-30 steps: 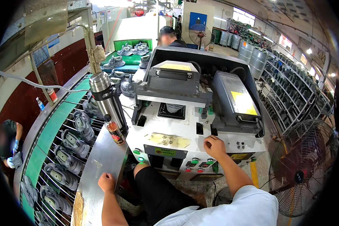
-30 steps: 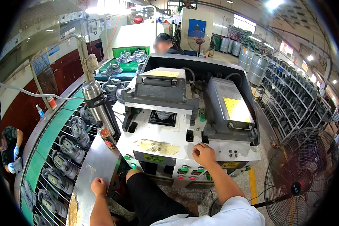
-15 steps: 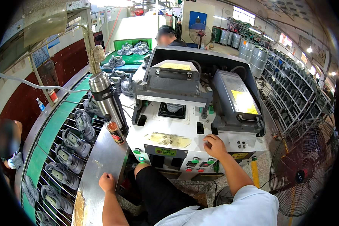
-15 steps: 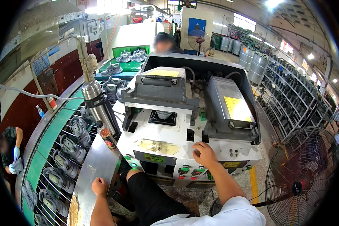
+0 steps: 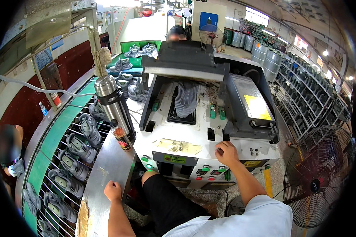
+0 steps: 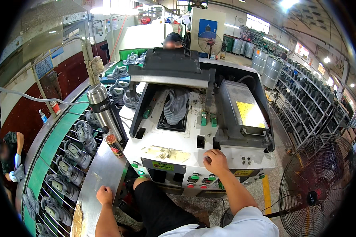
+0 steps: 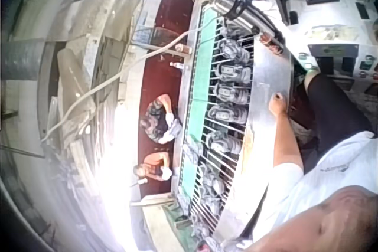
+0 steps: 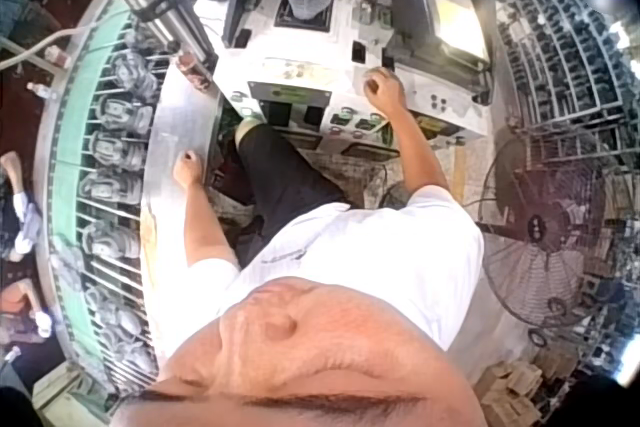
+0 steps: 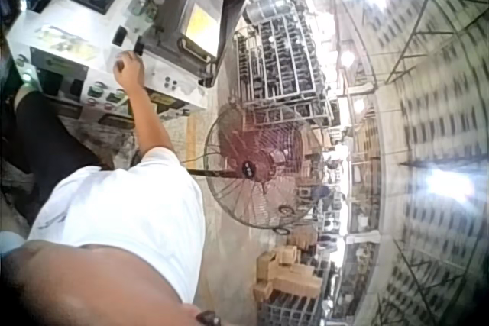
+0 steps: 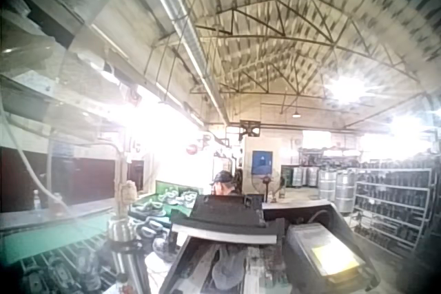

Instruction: The person takes shoes from a conveyor belt, places them into a lasting machine one at a time, and activates the machine to press the soles and uppers together before returning them to the belt.

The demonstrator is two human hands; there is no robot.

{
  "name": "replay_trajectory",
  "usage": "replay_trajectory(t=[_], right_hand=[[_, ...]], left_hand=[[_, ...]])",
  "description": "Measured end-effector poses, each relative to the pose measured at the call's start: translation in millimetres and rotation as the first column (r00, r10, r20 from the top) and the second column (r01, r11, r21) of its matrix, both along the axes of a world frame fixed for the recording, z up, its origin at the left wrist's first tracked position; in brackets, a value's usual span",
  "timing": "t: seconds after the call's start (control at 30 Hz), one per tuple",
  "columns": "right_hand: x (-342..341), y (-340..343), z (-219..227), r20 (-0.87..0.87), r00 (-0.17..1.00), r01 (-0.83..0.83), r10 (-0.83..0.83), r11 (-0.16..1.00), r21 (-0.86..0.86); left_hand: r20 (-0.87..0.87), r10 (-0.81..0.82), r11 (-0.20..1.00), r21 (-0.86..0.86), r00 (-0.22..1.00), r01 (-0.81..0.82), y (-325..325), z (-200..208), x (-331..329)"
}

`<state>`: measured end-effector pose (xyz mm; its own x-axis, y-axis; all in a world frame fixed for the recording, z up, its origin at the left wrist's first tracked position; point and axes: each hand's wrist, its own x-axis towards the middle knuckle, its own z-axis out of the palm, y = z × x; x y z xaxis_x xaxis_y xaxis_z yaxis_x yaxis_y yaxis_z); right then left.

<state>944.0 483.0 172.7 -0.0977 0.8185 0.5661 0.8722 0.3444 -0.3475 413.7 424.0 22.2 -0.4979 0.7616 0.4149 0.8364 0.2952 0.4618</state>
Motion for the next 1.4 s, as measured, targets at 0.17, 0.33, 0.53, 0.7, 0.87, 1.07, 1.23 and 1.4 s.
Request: replay_trajectory(t=[0.17, 0.33, 0.53, 0.7, 0.87, 1.07, 1.23, 1.4], right_hand=[[-2, 2, -5, 0.017, 0.982, 0.187, -0.188, 0.98, 0.063], [-2, 3, -7, 0.044, 0.972, 0.232, -0.233, 0.972, 0.021], [-3, 2, -7, 0.038, 0.971, 0.236, -0.237, 0.971, 0.03], [-2, 2, -7, 0.043, 0.974, 0.223, -0.222, 0.974, -0.029], [0, -5, -1, -0.155, 0.988, 0.0, -0.01, 0.998, -0.061], [0, -5, 7, -0.151, 0.988, -0.047, 0.019, 0.982, -0.182], [-3, -5, 7, -0.163, 0.987, -0.043, 0.014, 0.983, -0.178], [1, -6, 8, -0.098, 0.985, -0.155, 0.141, 0.976, -0.153]], left_hand=[[0.005, 0.007, 1.0, -0.029, 1.0, -0.007, -1, 1, 0], [0.02, -0.003, 1.0, -0.025, 1.0, 0.004, -1, 2, 0], [-0.011, -0.003, 1.0, -0.007, 1.0, 0.003, -1, -1, 0], [-0.01, -0.006, 1.0, -0.004, 1.0, 0.006, -1, -3, -3], [0.003, 0.001, 1.0, -0.031, 1.0, 0.0, -2, 6, 3], [-0.001, 0.008, 1.0, 0.007, 1.0, -0.008, -1, -2, -1], [0.001, 0.009, 1.0, 0.004, 1.0, -0.009, -2, 1, -1], [-0.019, 0.007, 1.0, -0.005, 1.0, -0.008, -2, 2, 0]])
